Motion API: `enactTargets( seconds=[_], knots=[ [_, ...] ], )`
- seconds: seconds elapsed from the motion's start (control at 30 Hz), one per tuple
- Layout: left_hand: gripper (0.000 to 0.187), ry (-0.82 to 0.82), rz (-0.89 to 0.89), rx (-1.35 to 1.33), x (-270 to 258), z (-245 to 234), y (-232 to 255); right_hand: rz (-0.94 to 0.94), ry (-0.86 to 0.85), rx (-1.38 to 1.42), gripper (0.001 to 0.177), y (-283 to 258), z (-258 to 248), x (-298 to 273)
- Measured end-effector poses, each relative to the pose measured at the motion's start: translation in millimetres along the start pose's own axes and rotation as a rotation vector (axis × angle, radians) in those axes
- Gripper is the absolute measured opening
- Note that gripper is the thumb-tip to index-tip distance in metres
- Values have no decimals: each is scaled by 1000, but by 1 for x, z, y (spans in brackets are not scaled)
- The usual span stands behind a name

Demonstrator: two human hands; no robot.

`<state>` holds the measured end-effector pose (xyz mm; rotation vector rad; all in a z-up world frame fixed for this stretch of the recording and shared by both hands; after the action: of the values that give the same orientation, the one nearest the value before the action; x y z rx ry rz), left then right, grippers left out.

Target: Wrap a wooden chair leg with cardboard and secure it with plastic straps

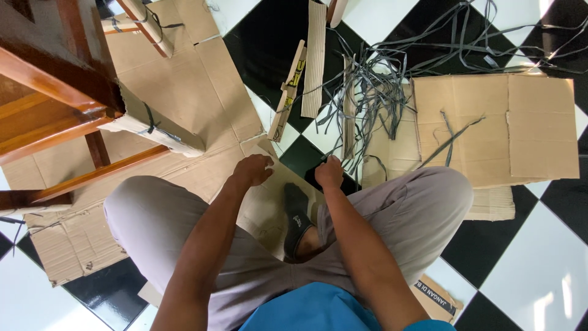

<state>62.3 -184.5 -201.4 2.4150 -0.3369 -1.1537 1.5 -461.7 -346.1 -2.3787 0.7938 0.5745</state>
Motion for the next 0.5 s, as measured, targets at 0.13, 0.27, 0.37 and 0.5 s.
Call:
enactTargets(
  seconds=[0.13,0.27,0.37,0.5],
  knots=[
    [37,24,8,-19,0,0,-2,-54,37,23,51,-14,-5,-1],
    [37,16,9,-30,1,3,-5,-74,-9,8,57,-13,-5,-11],
    [36,32,35,-26,5,7,-12,-38,-64,-163,63,-14,-10,-17],
    [35,53,65,-5,-2,2,-8,-17,-23,-207,70,1,-5,2]
  ],
)
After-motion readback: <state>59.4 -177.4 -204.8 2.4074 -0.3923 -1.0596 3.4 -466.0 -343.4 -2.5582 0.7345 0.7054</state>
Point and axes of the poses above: each hand's wrist, its own x-axis towards the middle knuckle, its own z-axis out of the palm, y = z × x, the point moved 7 cm from there along x, towards the middle knuckle, and after that the axes turned 5 degrees about -x, right-handed, at the moved point
